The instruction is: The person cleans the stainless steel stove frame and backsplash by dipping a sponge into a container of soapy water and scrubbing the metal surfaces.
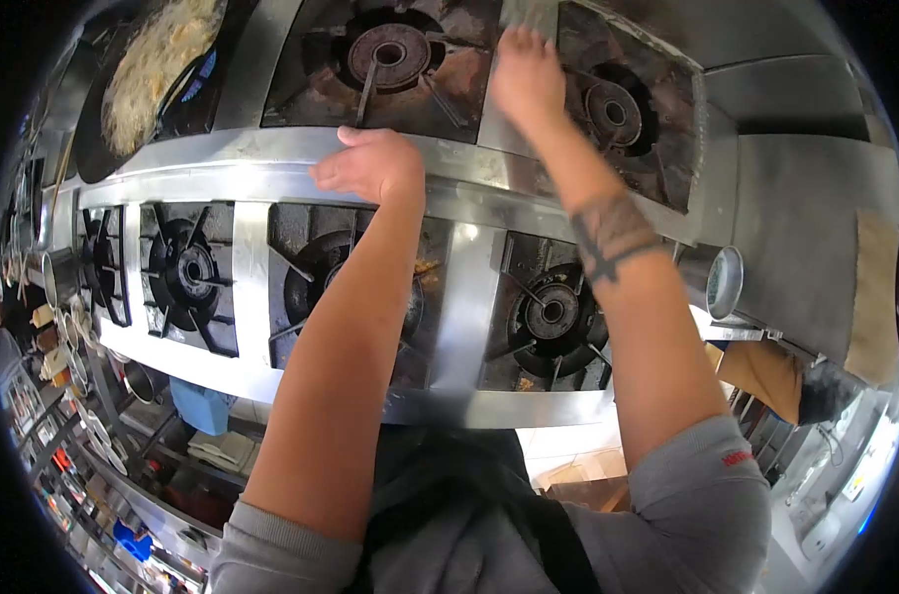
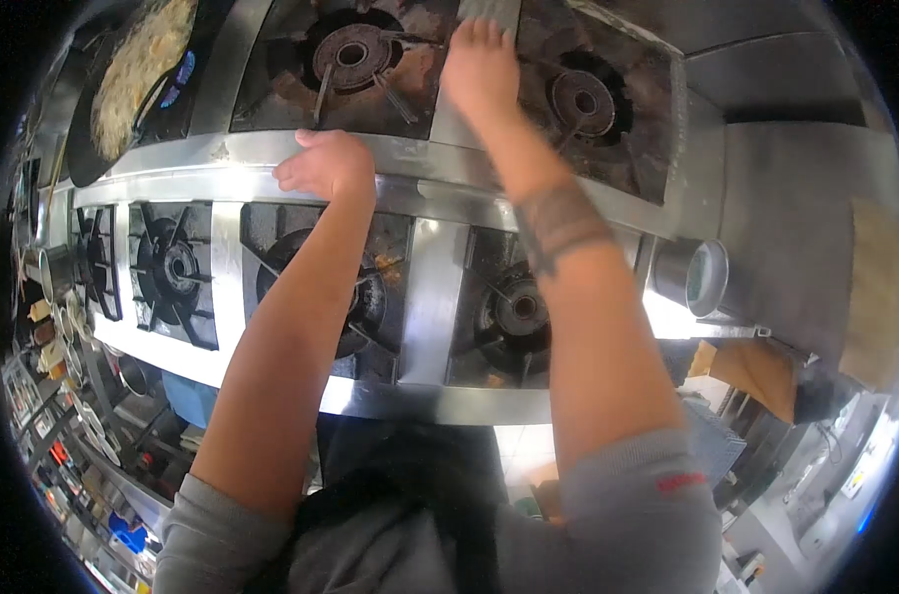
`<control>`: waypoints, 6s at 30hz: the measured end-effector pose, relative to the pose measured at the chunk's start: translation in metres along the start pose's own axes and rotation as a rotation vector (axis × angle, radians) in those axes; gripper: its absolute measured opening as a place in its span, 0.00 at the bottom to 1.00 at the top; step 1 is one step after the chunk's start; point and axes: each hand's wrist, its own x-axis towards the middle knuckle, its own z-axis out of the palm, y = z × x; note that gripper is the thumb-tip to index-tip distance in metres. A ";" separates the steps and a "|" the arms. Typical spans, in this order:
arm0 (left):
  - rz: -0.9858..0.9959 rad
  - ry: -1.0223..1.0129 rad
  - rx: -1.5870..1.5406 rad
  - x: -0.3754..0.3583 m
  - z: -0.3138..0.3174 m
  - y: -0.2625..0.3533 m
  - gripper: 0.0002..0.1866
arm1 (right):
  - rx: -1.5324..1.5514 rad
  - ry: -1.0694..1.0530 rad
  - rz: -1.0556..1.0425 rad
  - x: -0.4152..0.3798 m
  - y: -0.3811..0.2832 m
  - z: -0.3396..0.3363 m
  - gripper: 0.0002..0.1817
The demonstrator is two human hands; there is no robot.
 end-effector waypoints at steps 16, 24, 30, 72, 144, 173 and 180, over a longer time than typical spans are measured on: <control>0.019 0.066 0.037 0.004 0.010 -0.008 0.39 | -0.167 0.046 -0.012 0.064 0.034 0.022 0.28; 0.010 0.054 0.008 0.005 0.017 -0.018 0.42 | 0.176 -0.058 -0.271 -0.154 -0.007 -0.051 0.30; 0.099 0.094 0.054 0.011 0.020 -0.024 0.42 | -0.132 -0.014 -0.119 0.072 0.060 0.019 0.34; -0.012 0.129 -0.030 -0.002 0.008 -0.004 0.41 | 0.445 -0.081 -0.088 -0.177 -0.039 -0.057 0.34; -0.769 0.619 0.367 0.139 -0.272 -0.293 0.29 | 0.403 0.333 -0.517 -0.039 -0.331 -0.009 0.25; -0.751 0.681 0.424 0.146 -0.266 -0.301 0.25 | 0.453 0.234 -0.605 -0.044 -0.310 -0.014 0.27; -0.775 0.701 0.462 0.149 -0.266 -0.302 0.24 | 0.696 0.046 -0.016 -0.164 -0.079 -0.043 0.20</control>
